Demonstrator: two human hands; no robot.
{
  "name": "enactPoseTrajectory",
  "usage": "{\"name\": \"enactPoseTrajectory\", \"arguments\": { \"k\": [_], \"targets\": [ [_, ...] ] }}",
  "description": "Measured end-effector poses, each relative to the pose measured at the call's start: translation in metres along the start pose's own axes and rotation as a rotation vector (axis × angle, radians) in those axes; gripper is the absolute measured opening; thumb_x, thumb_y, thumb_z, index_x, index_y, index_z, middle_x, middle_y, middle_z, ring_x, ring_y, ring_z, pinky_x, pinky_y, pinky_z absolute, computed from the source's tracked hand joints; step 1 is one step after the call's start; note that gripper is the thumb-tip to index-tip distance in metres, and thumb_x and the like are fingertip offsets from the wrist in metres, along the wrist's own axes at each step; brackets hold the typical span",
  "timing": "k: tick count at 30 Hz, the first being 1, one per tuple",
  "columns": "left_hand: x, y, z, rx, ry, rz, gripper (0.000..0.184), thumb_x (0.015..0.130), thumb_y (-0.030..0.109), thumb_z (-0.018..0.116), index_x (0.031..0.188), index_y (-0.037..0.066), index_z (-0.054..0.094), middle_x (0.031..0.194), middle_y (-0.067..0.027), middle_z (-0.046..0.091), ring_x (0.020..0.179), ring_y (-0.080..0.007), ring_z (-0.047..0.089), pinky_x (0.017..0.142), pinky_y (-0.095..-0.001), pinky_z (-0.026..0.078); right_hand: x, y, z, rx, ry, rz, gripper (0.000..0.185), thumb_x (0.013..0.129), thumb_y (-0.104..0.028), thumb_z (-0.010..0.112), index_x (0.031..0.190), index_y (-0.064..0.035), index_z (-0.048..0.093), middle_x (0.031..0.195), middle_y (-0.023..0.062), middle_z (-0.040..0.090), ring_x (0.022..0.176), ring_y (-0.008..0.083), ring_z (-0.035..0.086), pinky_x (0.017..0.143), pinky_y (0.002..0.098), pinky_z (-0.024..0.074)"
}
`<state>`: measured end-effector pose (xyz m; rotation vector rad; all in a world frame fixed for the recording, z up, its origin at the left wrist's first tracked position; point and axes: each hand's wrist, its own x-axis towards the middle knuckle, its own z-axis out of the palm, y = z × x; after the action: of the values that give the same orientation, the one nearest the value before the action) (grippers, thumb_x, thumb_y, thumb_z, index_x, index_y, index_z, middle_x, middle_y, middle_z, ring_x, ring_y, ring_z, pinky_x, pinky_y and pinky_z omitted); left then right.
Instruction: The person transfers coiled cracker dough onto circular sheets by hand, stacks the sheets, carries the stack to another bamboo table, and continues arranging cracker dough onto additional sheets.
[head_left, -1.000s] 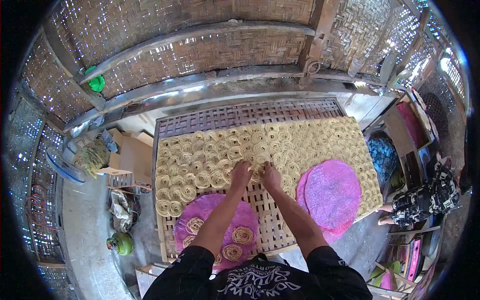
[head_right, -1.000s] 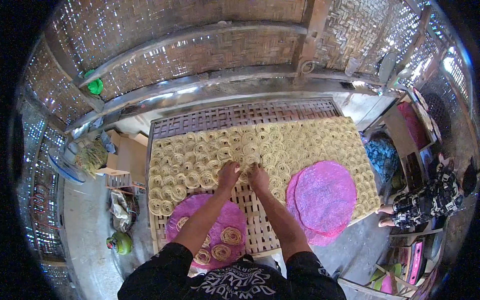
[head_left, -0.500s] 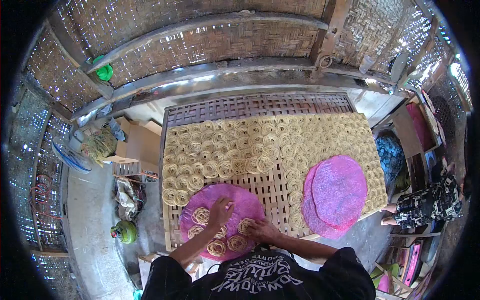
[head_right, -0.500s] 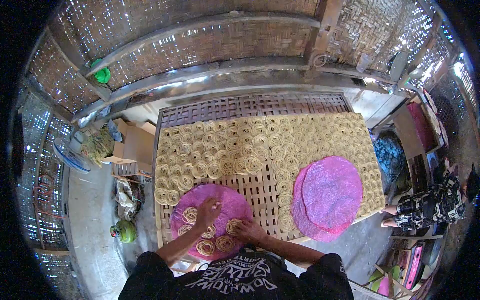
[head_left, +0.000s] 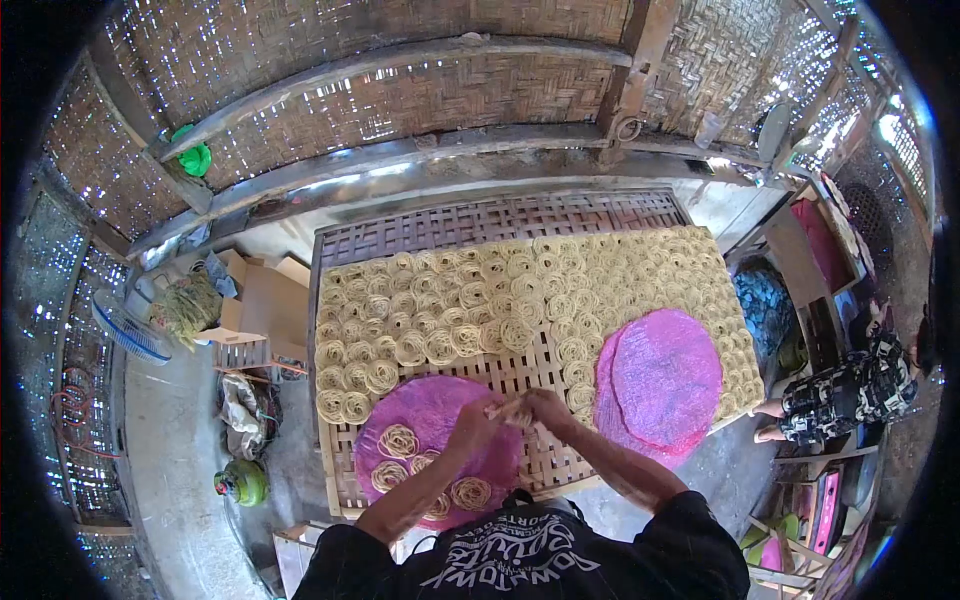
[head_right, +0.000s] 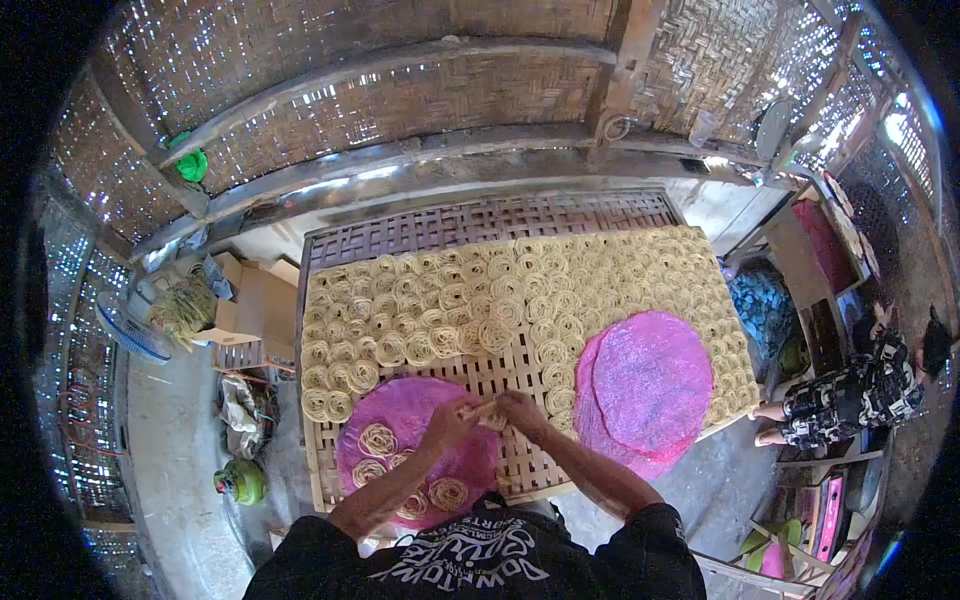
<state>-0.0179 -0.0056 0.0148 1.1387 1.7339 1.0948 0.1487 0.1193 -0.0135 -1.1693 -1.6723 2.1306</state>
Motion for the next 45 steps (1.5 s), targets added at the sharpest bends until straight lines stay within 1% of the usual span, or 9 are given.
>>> {"name": "enactPoseTrajectory", "arguments": {
  "k": [4,10,11,18,21,27,36,40,45],
  "targets": [
    [0.072,0.015,0.02,0.04,0.198,-0.01,0.035,0.075,0.014,0.077,0.105,0.002,0.065,0.098,-0.0149,0.068,0.089,-0.0267,0.066,0.08,-0.0368,0.051,0.032,-0.036,-0.035,0.096,0.107,-0.066,0.03,0.091,-0.02,0.055,0.107,0.0046,0.062,0.089,0.0098,0.067,0.076,0.0174,0.064,0.065,0.0318,0.052],
    [0.155,0.032,0.041,0.197,0.329,0.129,0.024,0.077,0.014,0.073,0.096,0.002,0.066,0.09,-0.0123,0.067,0.086,-0.0289,0.065,0.077,-0.0384,0.051,0.09,-0.058,-0.074,-0.586,0.502,-0.43,0.036,0.086,-0.027,0.063,0.111,-0.0013,0.062,0.093,0.0161,0.069,0.079,0.027,0.067,0.068,0.0383,0.0524],
    [0.161,0.035,0.044,0.276,0.361,0.171,0.023,0.077,0.014,0.073,0.095,0.002,0.066,0.089,-0.012,0.067,0.086,-0.0295,0.065,0.077,-0.0387,0.051,0.1,-0.056,-0.077,-0.697,0.565,-0.429,0.034,0.084,-0.026,0.063,0.107,-0.0011,0.062,0.094,0.0206,0.067,0.083,0.0358,0.067,0.072,0.0438,0.0523],
    [0.161,0.029,0.03,0.639,0.463,0.323,0.024,0.079,0.017,0.071,0.1,0.007,0.067,0.103,-0.0092,0.063,0.094,-0.0301,0.062,0.083,-0.04,0.052,0.095,-0.067,-0.071,-0.951,0.7,-0.422,0.032,0.081,-0.027,0.067,0.107,-0.0084,0.059,0.094,0.0184,0.063,0.081,0.0399,0.064,0.07,0.0496,0.0518],
    [0.117,0.021,-0.001,0.525,0.413,0.298,0.026,0.076,0.011,0.072,0.101,0.006,0.066,0.101,-0.0106,0.062,0.096,-0.0316,0.061,0.082,-0.039,0.054,0.064,-0.056,-0.05,-1.035,0.614,-0.463,0.035,0.081,-0.03,0.068,0.108,-0.0087,0.058,0.091,0.0173,0.062,0.081,0.0381,0.065,0.069,0.0482,0.0519],
    [-0.086,-0.008,-0.029,0.75,0.204,0.17,0.034,0.077,0.027,0.072,0.101,0.005,0.066,0.105,-0.0131,0.062,0.103,-0.0317,0.057,0.091,-0.0431,0.046,-0.044,0.025,0.033,-1.111,-0.296,-0.808,0.022,0.084,-0.031,0.067,0.092,-0.0106,0.065,0.095,0.0102,0.065,0.085,0.0304,0.065,0.071,0.041,0.0528],
    [-0.159,-0.048,0.002,0.892,0.093,0.163,0.04,0.077,0.042,0.068,0.092,0.005,0.065,0.106,-0.0135,0.059,0.109,-0.0322,0.052,0.09,-0.0475,0.04,-0.095,0.042,0.083,-0.99,-0.107,-0.521,0.025,0.083,-0.032,0.066,0.09,-0.0088,0.069,0.085,0.0125,0.067,0.078,0.0321,0.066,0.069,0.0414,0.0535],
    [-0.151,-0.058,0.012,0.68,0.031,0.066,0.035,0.08,0.031,0.068,0.1,0.004,0.058,0.083,-0.0172,0.059,0.084,-0.0383,0.061,0.075,-0.048,0.046,-0.115,0.039,0.096,-0.996,-0.154,-0.142,0.037,0.09,-0.041,0.058,0.092,-0.0049,0.068,0.089,0.013,0.069,0.077,0.0299,0.068,0.064,0.0404,0.0536],
    [-0.161,0.018,0.027,0.41,0.009,-0.016,0.024,0.09,0.029,0.056,0.102,0.008,0.051,0.087,-0.019,0.064,0.081,-0.0418,0.063,0.069,-0.0514,0.048,-0.133,0.053,0.092,-0.195,-0.055,0.301,0.052,0.093,-0.052,0.051,0.105,-0.0035,0.067,0.089,0.0129,0.069,0.077,0.0221,0.067,0.058,0.0354,0.0548]
  ]
}}
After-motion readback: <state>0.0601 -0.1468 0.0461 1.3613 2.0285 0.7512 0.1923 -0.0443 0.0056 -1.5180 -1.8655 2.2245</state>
